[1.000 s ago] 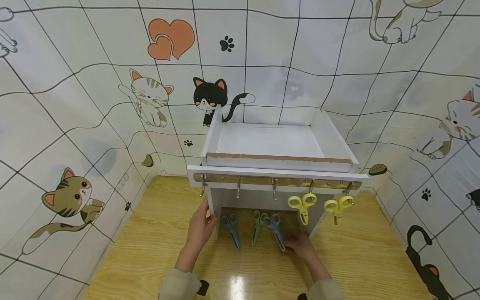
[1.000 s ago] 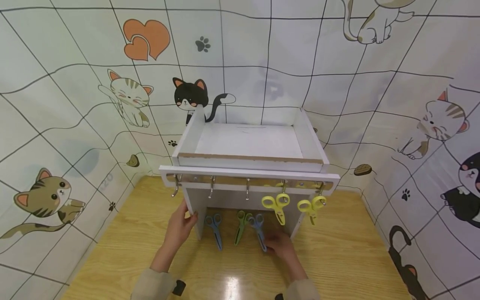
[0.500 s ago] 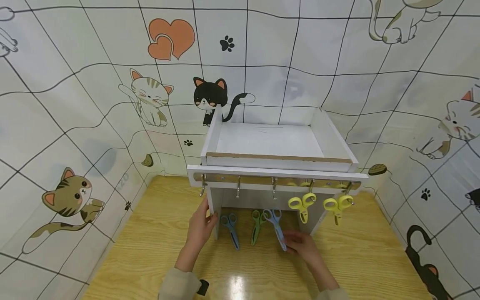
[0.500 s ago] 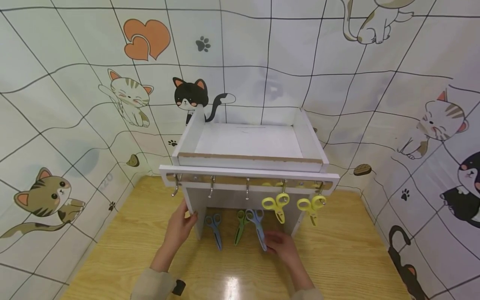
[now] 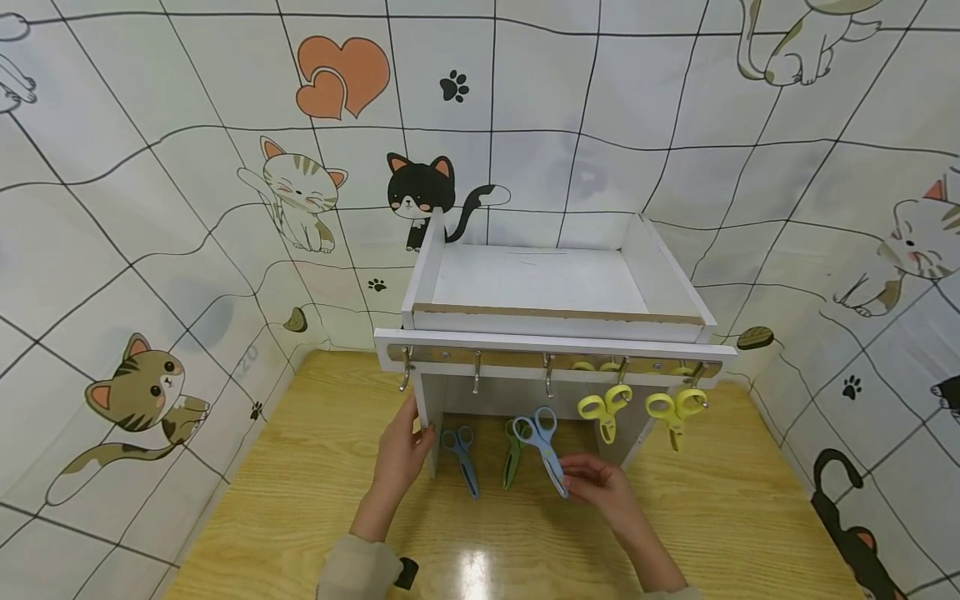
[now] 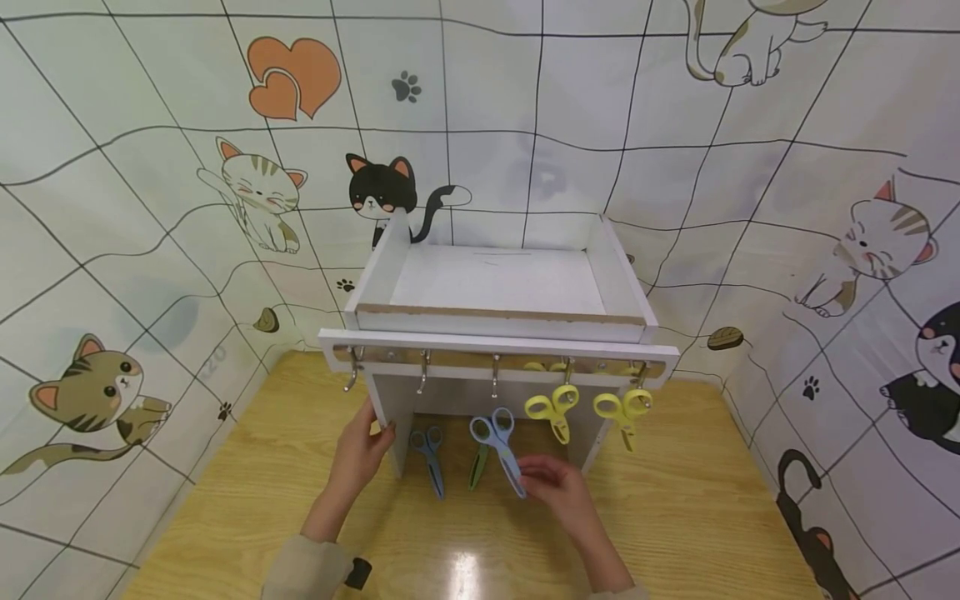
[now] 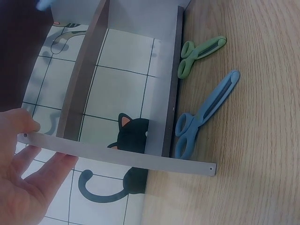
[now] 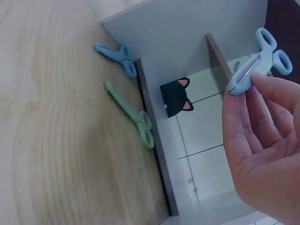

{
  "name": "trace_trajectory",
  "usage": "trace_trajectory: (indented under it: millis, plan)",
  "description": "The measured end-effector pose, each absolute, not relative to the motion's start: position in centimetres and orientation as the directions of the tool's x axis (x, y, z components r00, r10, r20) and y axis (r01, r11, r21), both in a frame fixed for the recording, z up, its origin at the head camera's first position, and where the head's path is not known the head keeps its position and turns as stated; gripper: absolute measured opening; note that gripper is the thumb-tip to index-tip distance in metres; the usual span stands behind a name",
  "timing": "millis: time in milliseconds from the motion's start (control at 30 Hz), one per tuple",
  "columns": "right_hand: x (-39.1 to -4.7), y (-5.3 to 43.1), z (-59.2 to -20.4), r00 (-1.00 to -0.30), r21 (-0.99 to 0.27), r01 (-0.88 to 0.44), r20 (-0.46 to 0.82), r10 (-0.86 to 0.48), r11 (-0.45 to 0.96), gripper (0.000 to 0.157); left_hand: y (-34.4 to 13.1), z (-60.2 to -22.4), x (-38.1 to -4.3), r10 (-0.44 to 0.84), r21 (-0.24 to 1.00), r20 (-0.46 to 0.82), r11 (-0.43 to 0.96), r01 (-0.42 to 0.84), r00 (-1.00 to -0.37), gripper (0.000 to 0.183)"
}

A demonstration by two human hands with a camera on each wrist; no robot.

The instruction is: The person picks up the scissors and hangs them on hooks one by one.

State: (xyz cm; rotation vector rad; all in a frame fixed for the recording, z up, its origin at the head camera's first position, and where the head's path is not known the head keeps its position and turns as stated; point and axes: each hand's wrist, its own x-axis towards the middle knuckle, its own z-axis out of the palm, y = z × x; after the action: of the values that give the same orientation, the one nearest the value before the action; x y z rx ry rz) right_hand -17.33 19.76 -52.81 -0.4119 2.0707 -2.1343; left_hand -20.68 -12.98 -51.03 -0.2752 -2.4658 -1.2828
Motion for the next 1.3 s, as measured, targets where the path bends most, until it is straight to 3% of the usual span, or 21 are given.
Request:
trace_trajectory:
  millis: [133,367,700,1300]
  plan:
    - [-17.1,19.5,-52.0,-0.946,-0.987,-0.151,0.163,-0.279,-0.063,0.019,-13.0,-51.1,-20.7,0.016,0.751,0.397,0.570,0.335,-0.918,0.073]
    - [-17.0,19.1,-50.5,-0.921,-0.962,-0.231,0.264,-0.285,-0.144,0.032,-13.0,-51.1,-20.7,0.021,0.745,0.410,0.569,0.348,-0.912,0.073]
    - [-16.8,18.4,-48.8,-0.884,-0.916,-0.333,0.386,-0.265,-0.222,0.037,-13.0,-51.0,-20.8,0.020,0.750,0.406,0.564,0.346,-0.914,0.072]
    - [-16.6,17.2,-46.2,-0.902,-0.905,-0.379,0.408,-0.142,-0.190,0.033,-12.9,-51.1,-20.8,0.011,0.764,0.382,0.559,0.322,-0.924,0.072]
